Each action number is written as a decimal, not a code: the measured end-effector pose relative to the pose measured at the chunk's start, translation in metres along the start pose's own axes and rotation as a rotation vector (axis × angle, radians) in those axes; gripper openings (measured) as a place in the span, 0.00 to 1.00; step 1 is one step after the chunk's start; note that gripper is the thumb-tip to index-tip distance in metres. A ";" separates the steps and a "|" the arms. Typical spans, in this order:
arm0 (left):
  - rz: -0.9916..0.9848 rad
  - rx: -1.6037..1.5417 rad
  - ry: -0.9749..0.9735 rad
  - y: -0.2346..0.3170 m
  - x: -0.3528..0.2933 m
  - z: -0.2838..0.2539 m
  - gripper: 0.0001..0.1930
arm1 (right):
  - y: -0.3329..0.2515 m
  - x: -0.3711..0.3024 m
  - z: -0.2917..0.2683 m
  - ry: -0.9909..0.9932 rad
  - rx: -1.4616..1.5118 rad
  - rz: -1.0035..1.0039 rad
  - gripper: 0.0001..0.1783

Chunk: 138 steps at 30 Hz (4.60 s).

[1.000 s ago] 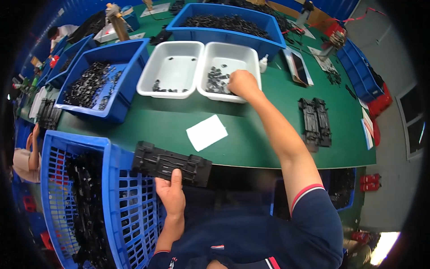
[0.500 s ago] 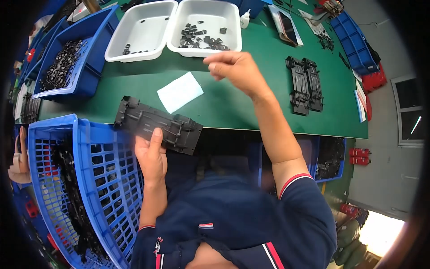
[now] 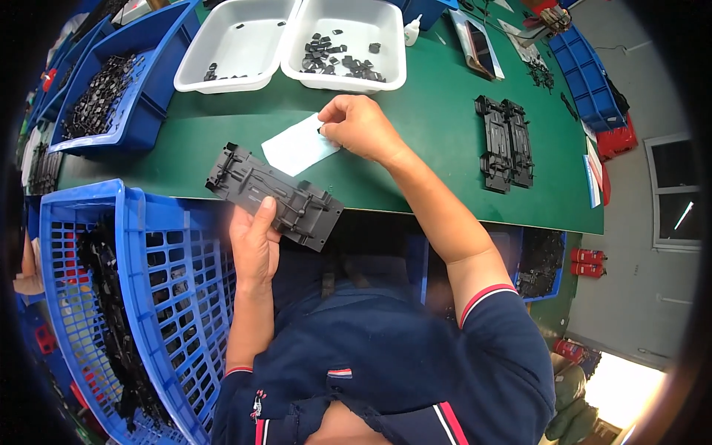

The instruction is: The person assembles toy car chassis by taking chassis from a crate, picking small components from a tray, attaching them onto each chassis by hand, and placing the assembled chassis on the table.

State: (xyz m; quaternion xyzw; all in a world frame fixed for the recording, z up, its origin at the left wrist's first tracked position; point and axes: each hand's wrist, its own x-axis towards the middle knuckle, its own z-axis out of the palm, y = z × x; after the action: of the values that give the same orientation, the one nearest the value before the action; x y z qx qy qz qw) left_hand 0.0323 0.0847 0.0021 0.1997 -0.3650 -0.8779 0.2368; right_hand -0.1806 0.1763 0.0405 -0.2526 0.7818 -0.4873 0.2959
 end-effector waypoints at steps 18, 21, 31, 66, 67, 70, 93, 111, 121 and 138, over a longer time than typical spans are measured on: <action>-0.022 -0.029 0.002 0.001 0.002 -0.002 0.16 | -0.016 0.020 0.009 -0.029 -0.290 0.037 0.08; -0.030 -0.016 -0.002 -0.002 0.003 -0.006 0.15 | -0.017 0.021 0.011 -0.012 -0.360 0.025 0.08; -0.041 -0.011 -0.018 0.002 0.004 -0.001 0.14 | -0.020 0.015 0.011 0.061 -0.478 -0.083 0.06; 0.164 0.131 -0.080 0.033 -0.003 0.027 0.10 | 0.015 -0.113 0.030 0.108 -0.373 -1.207 0.14; 0.163 0.131 -0.078 0.033 -0.002 0.028 0.10 | 0.014 -0.113 0.030 0.104 -0.378 -1.201 0.14; 0.179 0.134 -0.063 0.033 -0.002 0.030 0.11 | 0.013 -0.112 0.031 0.090 -0.382 -1.191 0.15; 0.157 0.164 -0.108 0.030 -0.003 0.036 0.08 | 0.008 -0.110 0.026 -0.002 -0.450 -1.197 0.11; 0.171 0.191 -0.103 0.024 -0.007 0.040 0.08 | 0.010 -0.114 0.021 -0.024 -0.521 -1.221 0.09; 0.183 0.173 -0.086 0.030 -0.008 0.038 0.07 | 0.009 -0.107 0.030 -0.010 -0.558 -1.235 0.09; 0.060 0.350 -0.166 0.021 -0.007 0.019 0.15 | 0.031 -0.133 0.037 0.096 -0.194 -1.178 0.04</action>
State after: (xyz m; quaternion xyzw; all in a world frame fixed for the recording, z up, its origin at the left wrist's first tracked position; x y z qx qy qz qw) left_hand 0.0331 0.0859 0.0316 0.1541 -0.5363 -0.8070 0.1935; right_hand -0.0644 0.2571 0.0278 -0.6470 0.5635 -0.5067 -0.0840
